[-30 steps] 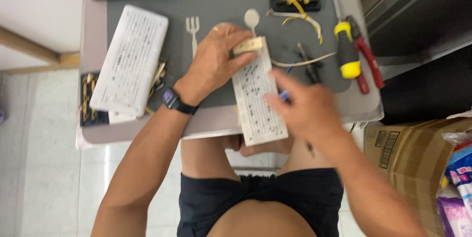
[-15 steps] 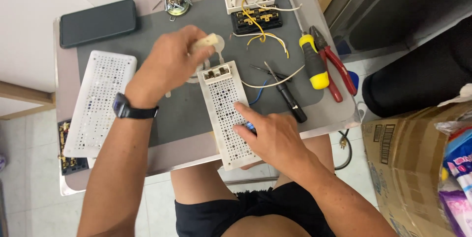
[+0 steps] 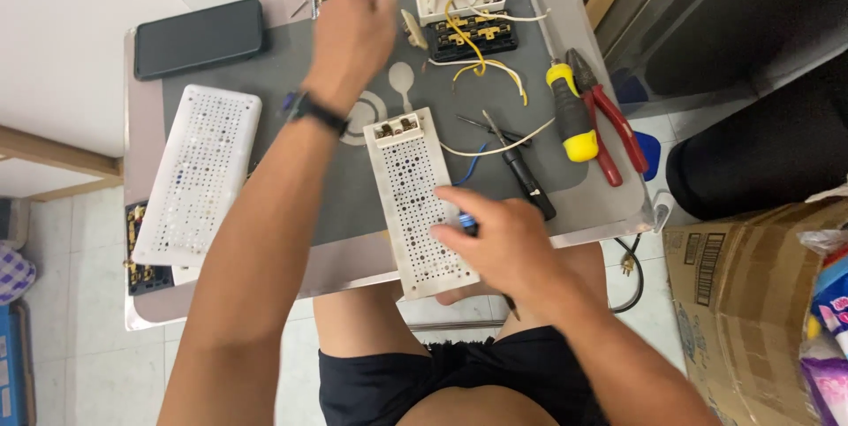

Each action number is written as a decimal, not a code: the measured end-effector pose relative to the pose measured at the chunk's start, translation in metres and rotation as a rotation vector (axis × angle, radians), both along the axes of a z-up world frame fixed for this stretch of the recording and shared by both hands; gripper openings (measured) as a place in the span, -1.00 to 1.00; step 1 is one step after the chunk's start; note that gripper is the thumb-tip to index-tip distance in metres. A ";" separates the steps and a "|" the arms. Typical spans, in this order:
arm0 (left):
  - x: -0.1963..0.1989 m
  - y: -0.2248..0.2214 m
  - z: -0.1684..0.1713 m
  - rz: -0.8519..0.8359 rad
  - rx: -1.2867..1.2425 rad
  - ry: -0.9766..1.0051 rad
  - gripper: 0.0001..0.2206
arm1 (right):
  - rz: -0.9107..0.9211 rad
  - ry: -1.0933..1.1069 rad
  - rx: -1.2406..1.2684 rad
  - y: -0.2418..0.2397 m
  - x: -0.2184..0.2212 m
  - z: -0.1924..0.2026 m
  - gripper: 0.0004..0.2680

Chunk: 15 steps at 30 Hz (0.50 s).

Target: Assembling the internal electrical components and wiring of a power strip casing using a screwdriver.

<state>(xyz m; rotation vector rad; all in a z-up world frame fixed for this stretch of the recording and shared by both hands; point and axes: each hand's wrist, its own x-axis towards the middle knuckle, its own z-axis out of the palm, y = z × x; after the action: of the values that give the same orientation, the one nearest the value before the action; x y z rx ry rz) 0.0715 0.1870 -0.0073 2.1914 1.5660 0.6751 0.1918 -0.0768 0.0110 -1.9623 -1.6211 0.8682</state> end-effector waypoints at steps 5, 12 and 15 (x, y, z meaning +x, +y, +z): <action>-0.060 -0.093 0.037 -0.284 -0.229 -0.050 -0.81 | -0.317 0.385 0.217 0.007 0.028 0.025 -0.73; -0.070 -0.123 -0.007 -0.524 0.147 -0.343 -0.78 | 0.018 0.170 0.956 0.044 0.020 0.065 -0.83; -0.073 -0.131 0.004 -0.567 0.087 -0.466 -0.78 | 0.146 -0.019 1.014 0.043 0.010 0.065 -0.83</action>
<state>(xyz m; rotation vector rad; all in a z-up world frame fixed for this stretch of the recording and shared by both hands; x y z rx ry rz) -0.0016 0.0565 -0.0030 2.1738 0.6557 0.9764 0.2020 -0.0335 0.0756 -1.1369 -1.7226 -0.0037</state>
